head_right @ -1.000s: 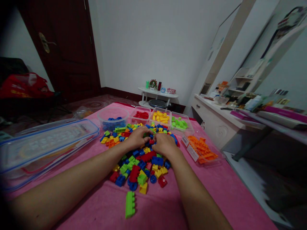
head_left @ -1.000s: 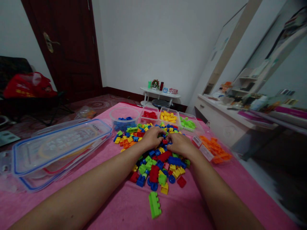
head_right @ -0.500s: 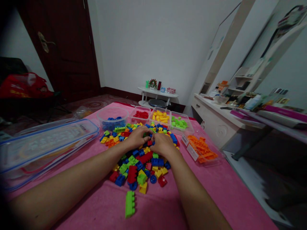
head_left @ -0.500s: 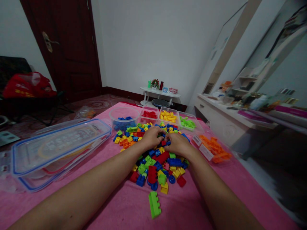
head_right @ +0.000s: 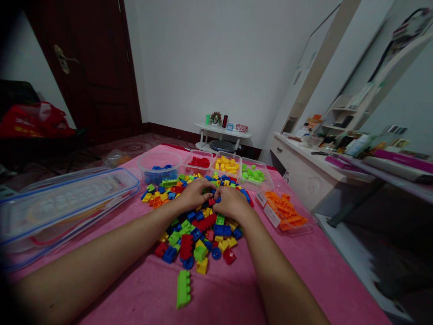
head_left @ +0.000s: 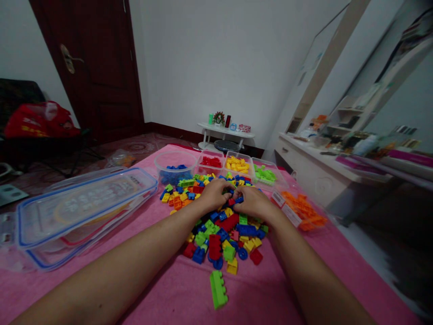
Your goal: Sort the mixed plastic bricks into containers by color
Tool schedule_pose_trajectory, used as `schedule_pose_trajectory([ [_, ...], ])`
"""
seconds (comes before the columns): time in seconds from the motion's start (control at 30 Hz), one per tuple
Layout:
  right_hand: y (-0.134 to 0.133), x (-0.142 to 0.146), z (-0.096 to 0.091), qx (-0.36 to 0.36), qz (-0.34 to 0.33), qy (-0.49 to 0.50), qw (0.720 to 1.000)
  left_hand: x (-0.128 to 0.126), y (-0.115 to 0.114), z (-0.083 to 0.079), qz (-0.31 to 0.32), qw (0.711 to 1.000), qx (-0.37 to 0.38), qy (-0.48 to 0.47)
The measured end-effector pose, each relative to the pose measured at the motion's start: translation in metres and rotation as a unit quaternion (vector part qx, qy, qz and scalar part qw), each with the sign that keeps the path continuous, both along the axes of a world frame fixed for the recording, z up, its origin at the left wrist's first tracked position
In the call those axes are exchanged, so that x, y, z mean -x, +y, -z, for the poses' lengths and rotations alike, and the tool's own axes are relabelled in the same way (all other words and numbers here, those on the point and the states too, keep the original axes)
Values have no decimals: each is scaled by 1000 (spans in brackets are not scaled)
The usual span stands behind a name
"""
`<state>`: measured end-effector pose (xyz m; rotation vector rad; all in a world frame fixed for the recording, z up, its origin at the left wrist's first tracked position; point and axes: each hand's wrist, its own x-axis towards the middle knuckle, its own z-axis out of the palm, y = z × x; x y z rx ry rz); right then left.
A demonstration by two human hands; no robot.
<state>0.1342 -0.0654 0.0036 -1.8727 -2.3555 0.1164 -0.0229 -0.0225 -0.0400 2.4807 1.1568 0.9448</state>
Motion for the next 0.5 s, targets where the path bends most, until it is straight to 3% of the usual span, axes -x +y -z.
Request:
schedule_pose_trajectory([
  [0.3, -2, -8, -15, -6, -3, 82, 997, 0, -1, -1, -5, 1000, 0, -5],
  [0.5, 0, -8, -9, -29, -17, 106, 994, 0, -2, -2, 0, 1000, -2, -1],
])
